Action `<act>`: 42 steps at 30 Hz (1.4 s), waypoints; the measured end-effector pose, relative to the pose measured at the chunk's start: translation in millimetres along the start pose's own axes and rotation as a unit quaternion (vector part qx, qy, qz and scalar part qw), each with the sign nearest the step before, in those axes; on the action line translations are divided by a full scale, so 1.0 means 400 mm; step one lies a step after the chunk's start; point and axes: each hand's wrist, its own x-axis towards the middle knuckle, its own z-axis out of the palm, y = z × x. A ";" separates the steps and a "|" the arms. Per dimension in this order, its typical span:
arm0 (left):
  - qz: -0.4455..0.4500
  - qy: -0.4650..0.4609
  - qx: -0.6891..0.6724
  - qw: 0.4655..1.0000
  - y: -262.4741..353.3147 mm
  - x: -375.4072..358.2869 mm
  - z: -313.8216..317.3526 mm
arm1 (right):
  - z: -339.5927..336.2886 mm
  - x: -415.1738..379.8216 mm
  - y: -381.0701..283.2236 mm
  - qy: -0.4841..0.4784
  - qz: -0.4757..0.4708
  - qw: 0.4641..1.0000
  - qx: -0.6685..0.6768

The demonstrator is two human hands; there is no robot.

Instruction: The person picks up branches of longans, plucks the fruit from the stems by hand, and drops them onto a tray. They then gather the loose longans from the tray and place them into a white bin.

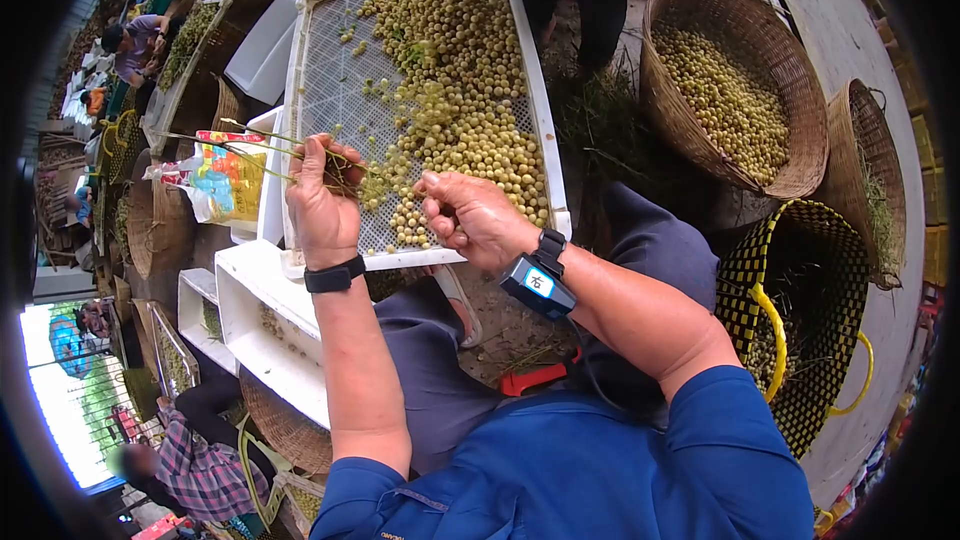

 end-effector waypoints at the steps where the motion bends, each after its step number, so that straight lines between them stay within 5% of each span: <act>1: -0.004 0.010 -0.016 1.000 -0.002 -0.001 0.003 | -0.001 -0.001 -0.007 -0.005 0.001 1.000 0.007; 8: -0.034 0.071 -0.146 0.986 -0.016 0.048 -0.079 | 0.017 -0.037 -0.046 -0.034 -0.047 0.998 -0.026; 12: -0.093 0.031 -0.220 0.971 -0.015 0.049 -0.072 | 0.022 -0.042 -0.052 -0.044 0.001 0.996 -0.080; 27: -0.064 -0.035 -0.073 0.995 -0.013 0.015 -0.020 | 0.048 -0.034 -0.031 -0.084 0.011 0.993 -0.087; 34: -0.036 0.069 -0.126 0.989 0.004 0.046 -0.076 | 0.045 -0.048 -0.110 -0.120 -0.067 0.987 -0.086; 42: 0.031 0.169 -0.117 0.978 0.099 0.064 -0.199 | 0.007 -0.046 -0.158 -0.055 -0.103 0.979 -0.166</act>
